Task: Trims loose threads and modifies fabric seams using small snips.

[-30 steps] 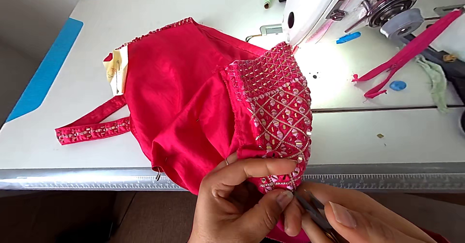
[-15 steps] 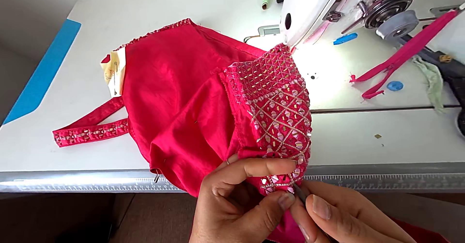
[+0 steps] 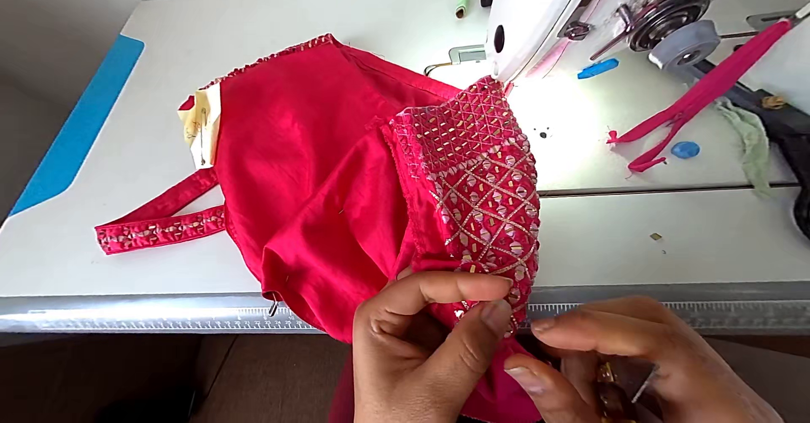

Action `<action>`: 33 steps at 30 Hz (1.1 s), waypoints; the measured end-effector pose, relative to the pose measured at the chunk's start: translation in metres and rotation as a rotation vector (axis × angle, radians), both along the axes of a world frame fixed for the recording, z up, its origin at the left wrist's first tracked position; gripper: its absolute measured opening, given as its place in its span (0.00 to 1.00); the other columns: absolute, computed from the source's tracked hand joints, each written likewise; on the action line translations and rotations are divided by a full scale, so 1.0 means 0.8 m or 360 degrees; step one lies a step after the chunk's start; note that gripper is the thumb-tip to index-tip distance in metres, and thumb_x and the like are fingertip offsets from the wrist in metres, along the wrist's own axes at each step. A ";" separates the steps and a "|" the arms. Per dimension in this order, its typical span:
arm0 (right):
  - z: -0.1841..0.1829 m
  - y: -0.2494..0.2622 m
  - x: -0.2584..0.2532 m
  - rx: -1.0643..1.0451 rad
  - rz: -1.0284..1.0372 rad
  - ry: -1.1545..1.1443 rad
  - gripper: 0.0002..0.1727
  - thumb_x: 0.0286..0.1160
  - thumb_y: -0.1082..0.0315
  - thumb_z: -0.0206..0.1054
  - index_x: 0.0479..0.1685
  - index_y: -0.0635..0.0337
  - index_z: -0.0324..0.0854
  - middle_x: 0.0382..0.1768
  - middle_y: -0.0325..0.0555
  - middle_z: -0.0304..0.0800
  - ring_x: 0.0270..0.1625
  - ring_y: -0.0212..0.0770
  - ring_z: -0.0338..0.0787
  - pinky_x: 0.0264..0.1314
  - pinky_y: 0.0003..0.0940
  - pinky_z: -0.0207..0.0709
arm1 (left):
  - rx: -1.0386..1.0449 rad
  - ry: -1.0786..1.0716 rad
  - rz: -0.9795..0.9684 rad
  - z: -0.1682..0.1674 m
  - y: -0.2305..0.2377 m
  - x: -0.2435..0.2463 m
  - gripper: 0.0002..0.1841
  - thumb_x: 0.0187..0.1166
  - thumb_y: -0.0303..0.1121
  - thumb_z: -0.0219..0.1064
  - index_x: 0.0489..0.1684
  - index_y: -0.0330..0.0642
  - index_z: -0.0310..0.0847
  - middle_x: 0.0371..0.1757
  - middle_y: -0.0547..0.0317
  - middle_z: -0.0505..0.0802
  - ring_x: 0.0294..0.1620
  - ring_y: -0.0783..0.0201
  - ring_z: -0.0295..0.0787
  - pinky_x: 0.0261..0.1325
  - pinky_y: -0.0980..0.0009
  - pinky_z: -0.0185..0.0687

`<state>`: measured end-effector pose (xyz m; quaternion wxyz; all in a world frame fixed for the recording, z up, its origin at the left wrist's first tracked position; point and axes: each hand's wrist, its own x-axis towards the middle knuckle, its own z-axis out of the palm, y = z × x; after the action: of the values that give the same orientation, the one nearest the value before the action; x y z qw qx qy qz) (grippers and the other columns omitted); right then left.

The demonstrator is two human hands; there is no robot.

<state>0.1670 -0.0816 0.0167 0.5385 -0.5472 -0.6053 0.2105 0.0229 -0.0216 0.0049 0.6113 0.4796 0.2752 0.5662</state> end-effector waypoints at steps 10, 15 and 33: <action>0.001 0.006 -0.005 0.0039 -0.0111 -0.0365 0.06 0.82 0.66 0.68 0.44 0.59 0.81 0.42 0.44 0.82 0.40 0.22 0.79 0.41 0.06 0.70 | 0.0236 0.0307 0.0114 0.000 -0.002 0.000 0.08 0.74 0.21 0.72 0.44 0.40 0.94 0.42 0.64 0.98 0.42 0.77 0.93 0.47 0.80 0.89; -0.001 0.009 -0.006 0.0033 -0.0164 -0.0456 0.06 0.82 0.66 0.67 0.43 0.59 0.81 0.39 0.45 0.82 0.37 0.23 0.78 0.37 0.07 0.67 | 0.0392 0.0485 0.0168 -0.001 -0.001 0.000 0.07 0.75 0.23 0.73 0.44 0.42 0.95 0.41 0.64 0.97 0.43 0.77 0.92 0.49 0.81 0.88; -0.021 0.017 0.013 0.0090 0.0010 0.0130 0.07 0.88 0.56 0.63 0.45 0.46 0.78 0.45 0.27 0.85 0.41 0.13 0.85 0.39 0.07 0.79 | 0.0061 0.0179 -0.0020 0.005 0.004 -0.007 0.09 0.80 0.23 0.68 0.51 0.39 0.93 0.46 0.59 0.96 0.45 0.73 0.93 0.52 0.76 0.90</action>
<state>0.1773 -0.0684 0.0000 0.5773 -0.5207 -0.5902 0.2171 0.0170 -0.0184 0.0087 0.5891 0.5241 0.2950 0.5397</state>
